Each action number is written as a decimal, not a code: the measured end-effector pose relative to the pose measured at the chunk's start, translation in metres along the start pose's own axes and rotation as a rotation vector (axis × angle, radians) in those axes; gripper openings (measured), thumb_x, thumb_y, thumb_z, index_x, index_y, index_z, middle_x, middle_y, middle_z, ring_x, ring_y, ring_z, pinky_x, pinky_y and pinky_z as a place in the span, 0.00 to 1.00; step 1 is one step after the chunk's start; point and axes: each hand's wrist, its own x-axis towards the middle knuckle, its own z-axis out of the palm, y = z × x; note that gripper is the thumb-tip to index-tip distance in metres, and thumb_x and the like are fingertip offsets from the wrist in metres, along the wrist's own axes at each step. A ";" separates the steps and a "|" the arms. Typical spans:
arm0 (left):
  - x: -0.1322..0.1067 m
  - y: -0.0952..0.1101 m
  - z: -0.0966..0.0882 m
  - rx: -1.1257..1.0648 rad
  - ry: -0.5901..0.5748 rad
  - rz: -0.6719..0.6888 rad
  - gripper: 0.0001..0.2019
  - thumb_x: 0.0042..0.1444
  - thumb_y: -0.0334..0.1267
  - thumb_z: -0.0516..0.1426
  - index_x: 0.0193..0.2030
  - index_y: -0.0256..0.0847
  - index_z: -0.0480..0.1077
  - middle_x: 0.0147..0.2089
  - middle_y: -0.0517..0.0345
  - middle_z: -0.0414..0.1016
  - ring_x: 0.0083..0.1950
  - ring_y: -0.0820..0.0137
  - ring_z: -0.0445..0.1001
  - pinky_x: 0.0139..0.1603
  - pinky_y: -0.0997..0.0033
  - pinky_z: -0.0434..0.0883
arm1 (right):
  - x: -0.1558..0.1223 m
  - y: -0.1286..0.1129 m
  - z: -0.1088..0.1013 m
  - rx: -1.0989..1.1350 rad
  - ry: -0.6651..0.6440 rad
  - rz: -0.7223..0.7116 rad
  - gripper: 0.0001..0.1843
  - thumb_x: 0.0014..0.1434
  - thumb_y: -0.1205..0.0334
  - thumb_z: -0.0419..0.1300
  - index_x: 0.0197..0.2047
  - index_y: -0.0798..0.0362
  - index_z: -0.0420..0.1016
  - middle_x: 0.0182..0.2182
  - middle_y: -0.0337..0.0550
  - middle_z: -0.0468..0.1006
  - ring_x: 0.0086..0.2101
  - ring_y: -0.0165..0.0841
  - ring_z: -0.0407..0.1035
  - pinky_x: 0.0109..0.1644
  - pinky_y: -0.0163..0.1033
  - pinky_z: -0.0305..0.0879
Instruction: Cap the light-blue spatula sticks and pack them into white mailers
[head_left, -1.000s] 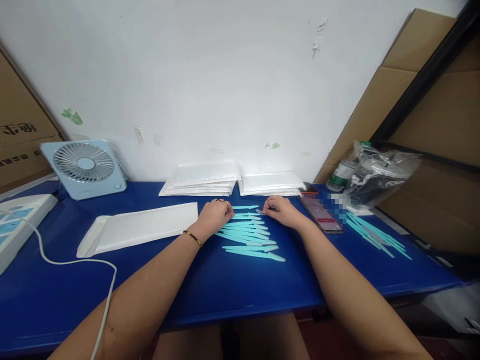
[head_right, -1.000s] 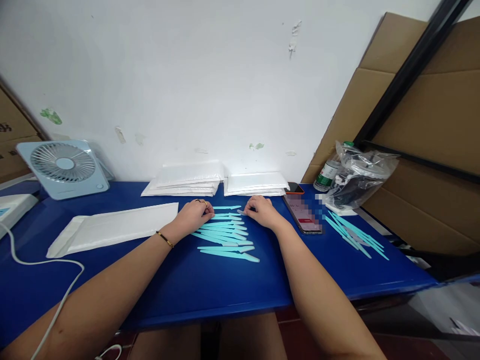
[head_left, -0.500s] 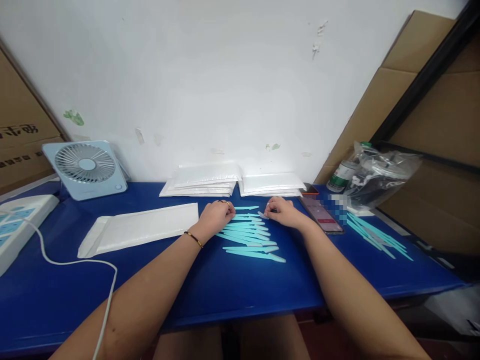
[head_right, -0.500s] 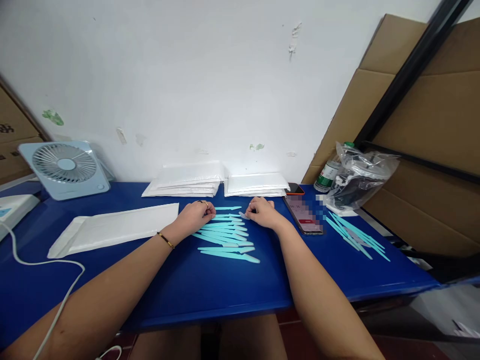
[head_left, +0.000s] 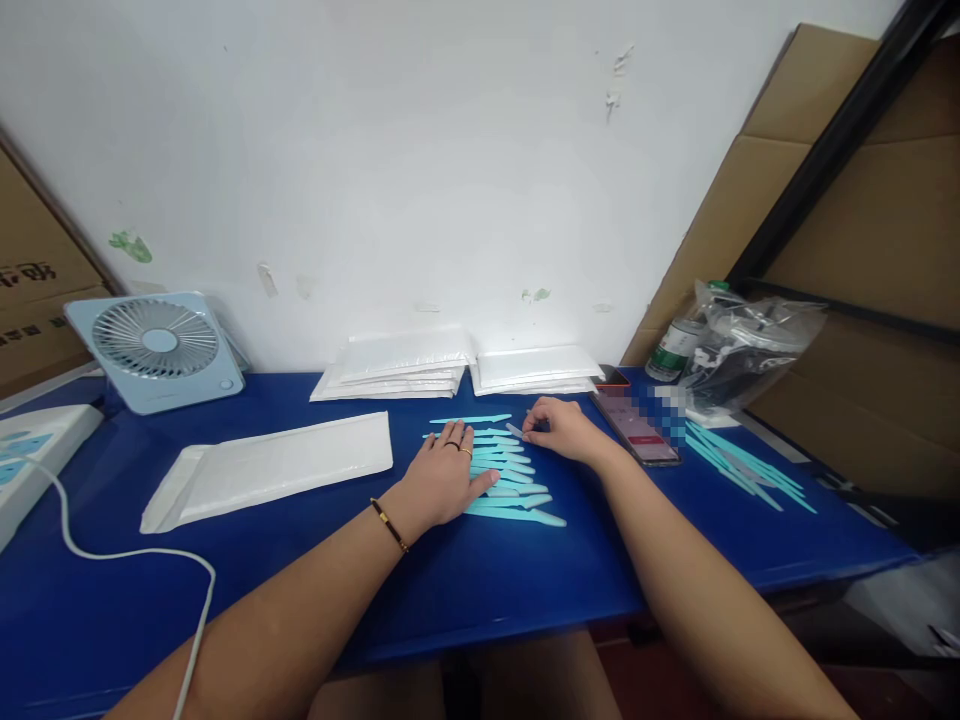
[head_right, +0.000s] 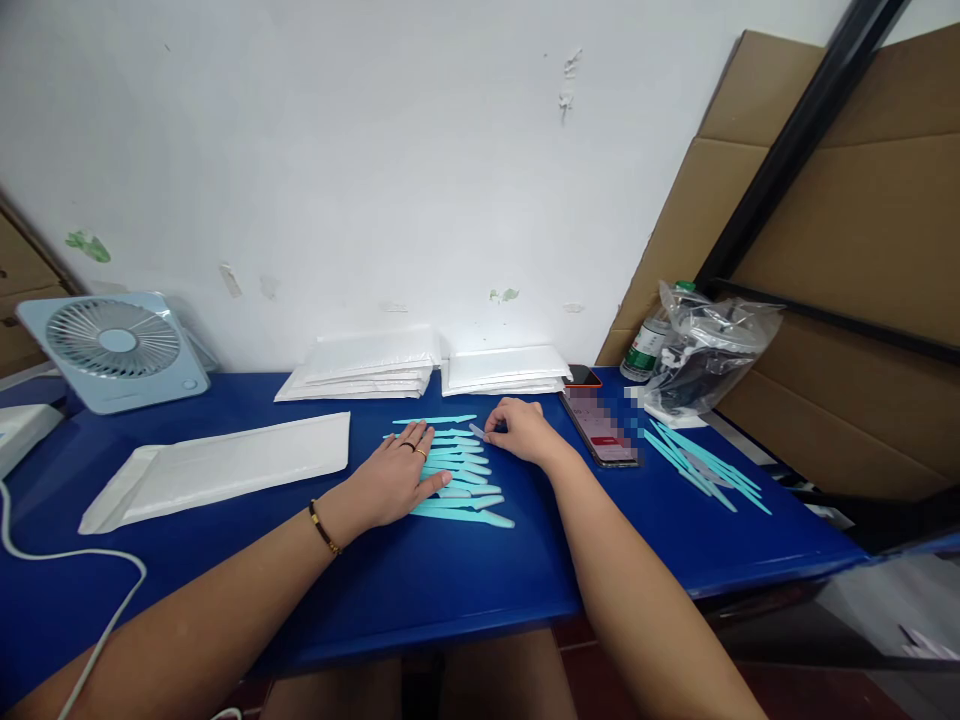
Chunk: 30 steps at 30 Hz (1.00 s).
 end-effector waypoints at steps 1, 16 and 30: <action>0.000 0.000 0.001 0.002 -0.004 0.005 0.39 0.59 0.61 0.39 0.67 0.32 0.48 0.69 0.38 0.44 0.70 0.52 0.41 0.65 0.49 0.49 | 0.001 0.000 0.002 0.010 0.005 -0.002 0.04 0.50 0.59 0.63 0.28 0.49 0.78 0.33 0.40 0.75 0.35 0.34 0.68 0.45 0.42 0.53; -0.001 0.000 0.000 -0.015 -0.039 0.016 0.42 0.56 0.64 0.39 0.67 0.32 0.47 0.69 0.39 0.41 0.70 0.52 0.40 0.65 0.49 0.48 | 0.003 0.003 0.003 0.012 0.067 -0.081 0.09 0.53 0.61 0.61 0.39 0.48 0.77 0.36 0.41 0.77 0.34 0.33 0.70 0.45 0.42 0.57; -0.003 0.004 -0.004 -0.003 -0.074 -0.003 0.44 0.55 0.66 0.37 0.68 0.29 0.45 0.70 0.39 0.39 0.70 0.51 0.38 0.65 0.50 0.48 | 0.000 0.008 0.000 0.196 -0.023 -0.054 0.09 0.48 0.71 0.59 0.31 0.52 0.79 0.26 0.38 0.79 0.27 0.30 0.71 0.32 0.34 0.64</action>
